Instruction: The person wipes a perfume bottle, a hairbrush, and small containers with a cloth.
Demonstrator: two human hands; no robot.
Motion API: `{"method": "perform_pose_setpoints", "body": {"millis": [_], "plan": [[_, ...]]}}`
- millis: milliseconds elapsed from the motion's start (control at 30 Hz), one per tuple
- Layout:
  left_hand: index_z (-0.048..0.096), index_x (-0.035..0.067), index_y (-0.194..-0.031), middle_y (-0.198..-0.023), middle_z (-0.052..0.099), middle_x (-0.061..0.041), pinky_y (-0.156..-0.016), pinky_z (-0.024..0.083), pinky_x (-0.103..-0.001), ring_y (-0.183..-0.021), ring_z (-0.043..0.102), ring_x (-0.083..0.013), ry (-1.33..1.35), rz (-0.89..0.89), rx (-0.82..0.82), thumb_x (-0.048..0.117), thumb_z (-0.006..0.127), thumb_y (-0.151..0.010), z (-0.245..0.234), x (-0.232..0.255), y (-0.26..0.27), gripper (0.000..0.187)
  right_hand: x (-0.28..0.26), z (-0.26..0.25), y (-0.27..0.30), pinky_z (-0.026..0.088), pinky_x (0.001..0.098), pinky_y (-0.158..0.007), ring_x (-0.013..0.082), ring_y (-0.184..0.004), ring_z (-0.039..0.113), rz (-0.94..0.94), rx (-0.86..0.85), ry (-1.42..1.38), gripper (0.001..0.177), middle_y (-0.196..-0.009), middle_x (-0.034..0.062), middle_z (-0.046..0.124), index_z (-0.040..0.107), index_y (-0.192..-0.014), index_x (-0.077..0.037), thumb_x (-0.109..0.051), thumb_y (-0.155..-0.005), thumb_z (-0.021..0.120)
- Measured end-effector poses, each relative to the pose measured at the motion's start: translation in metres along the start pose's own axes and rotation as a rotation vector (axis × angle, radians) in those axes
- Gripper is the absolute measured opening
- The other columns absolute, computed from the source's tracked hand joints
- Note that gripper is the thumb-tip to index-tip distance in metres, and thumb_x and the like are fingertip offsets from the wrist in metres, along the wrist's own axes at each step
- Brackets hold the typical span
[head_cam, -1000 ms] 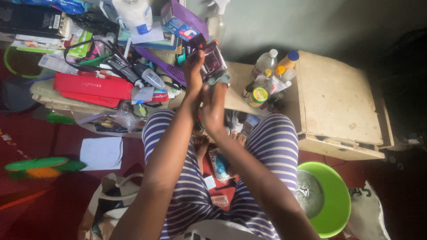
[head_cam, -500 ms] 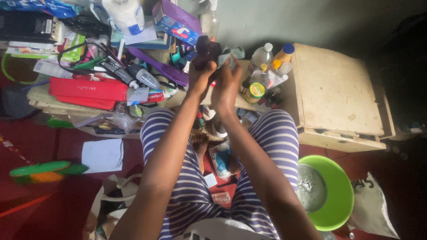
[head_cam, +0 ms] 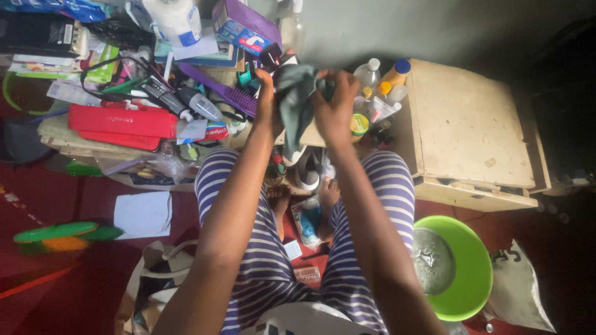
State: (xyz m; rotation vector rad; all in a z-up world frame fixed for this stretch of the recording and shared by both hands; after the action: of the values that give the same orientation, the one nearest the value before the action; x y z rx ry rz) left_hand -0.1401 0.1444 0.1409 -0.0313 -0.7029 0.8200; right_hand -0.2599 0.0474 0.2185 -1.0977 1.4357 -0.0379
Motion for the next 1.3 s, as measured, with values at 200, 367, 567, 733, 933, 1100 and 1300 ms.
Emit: {"method": "perform_pose_setpoints", "body": {"millis": [200, 367, 567, 733, 933, 1100, 1300], "plan": [[0.047, 0.009, -0.155, -0.144, 0.059, -0.006, -0.114, 0.047, -0.04, -0.131, 0.058, -0.0212, -0.1, 0.088, 0.117, 0.071, 0.051, -0.094, -0.021, -0.018, -0.018, 0.088, -0.003, 0.03, 0.028, 0.044, 0.0468, -0.102, 0.0416, -0.115, 0.053, -0.106, 0.099, 0.292, 0.057, -0.126, 0.0234, 0.059, 0.063, -0.123, -0.002, 0.016, -0.07, 0.058], [0.045, 0.009, -0.154, -0.142, 0.059, -0.006, -0.113, 0.047, -0.04, -0.131, 0.058, -0.0211, -0.18, 0.021, 0.075, 0.068, 0.055, -0.094, -0.02, -0.014, -0.016, 0.084, -0.015, 0.033, 0.015, 0.044, 0.0471, -0.106, 0.0411, -0.121, 0.052, -0.101, 0.007, 0.098, 0.058, -0.125, 0.0214, 0.057, 0.057, -0.134, 0.001, 0.015, -0.078, 0.056], [0.053, 0.004, -0.145, -0.141, 0.061, -0.009, -0.115, 0.048, -0.042, -0.134, 0.059, -0.0253, -0.065, -0.065, 0.084, 0.072, 0.054, -0.093, -0.017, -0.023, -0.012, 0.086, -0.039, 0.031, 0.007, 0.044, 0.0471, -0.106, 0.0408, -0.118, 0.053, -0.213, -0.05, 0.167, 0.049, -0.122, 0.0197, 0.057, 0.068, -0.118, -0.004, 0.011, -0.071, 0.063], [0.055, 0.01, -0.146, -0.122, 0.067, -0.009, -0.102, 0.053, -0.039, -0.113, 0.066, -0.0231, -0.038, -0.103, 0.082, 0.079, 0.047, -0.09, -0.014, -0.009, -0.011, 0.09, -0.044, 0.028, 0.026, 0.044, 0.0486, -0.104, 0.0403, -0.116, 0.054, -0.293, -0.187, 0.194, 0.04, -0.123, 0.0175, 0.059, 0.068, -0.112, -0.005, 0.01, -0.074, 0.067], [0.053, 0.008, -0.146, -0.112, 0.067, -0.013, -0.089, 0.062, -0.052, -0.098, 0.069, -0.0268, 0.014, -0.021, 0.088, 0.077, 0.049, -0.088, -0.024, 0.003, -0.021, 0.09, -0.04, 0.022, 0.053, 0.049, 0.0454, -0.097, 0.0372, -0.111, 0.057, -0.392, -0.312, 0.167, 0.038, -0.122, 0.0132, 0.062, 0.072, -0.11, -0.005, 0.011, -0.076, 0.067], [0.053, 0.004, -0.145, -0.124, 0.068, -0.017, -0.097, 0.061, -0.056, -0.108, 0.07, -0.0299, -0.038, 0.007, 0.091, 0.076, 0.057, -0.086, -0.019, 0.012, -0.017, 0.094, -0.031, 0.008, 0.05, 0.051, 0.0453, -0.094, 0.0364, -0.108, 0.059, -0.407, -0.442, 0.135, 0.04, -0.117, 0.0127, 0.064, 0.071, -0.101, -0.004, 0.008, -0.063, 0.069], [0.05, 0.008, -0.143, -0.139, 0.062, -0.017, -0.108, 0.056, -0.057, -0.126, 0.067, -0.0313, -0.072, 0.015, 0.034, 0.072, 0.073, -0.073, -0.012, 0.022, -0.018, 0.097, -0.029, -0.03, 0.032, 0.05, 0.0429, -0.097, 0.0339, -0.113, 0.064, -0.331, -0.217, 0.1, 0.033, -0.114, 0.0125, 0.067, 0.069, -0.095, -0.002, 0.016, -0.068, 0.066]]}}
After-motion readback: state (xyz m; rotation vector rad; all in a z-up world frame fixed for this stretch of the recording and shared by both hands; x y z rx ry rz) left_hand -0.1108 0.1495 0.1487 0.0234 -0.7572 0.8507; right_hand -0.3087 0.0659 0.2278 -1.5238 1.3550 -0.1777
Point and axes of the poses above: each hand's wrist, its own y-axis away from the middle knuckle, its own z-axis out of the palm, x = y × z, the point moved 3 cm from there along -y, towards the middle knuckle
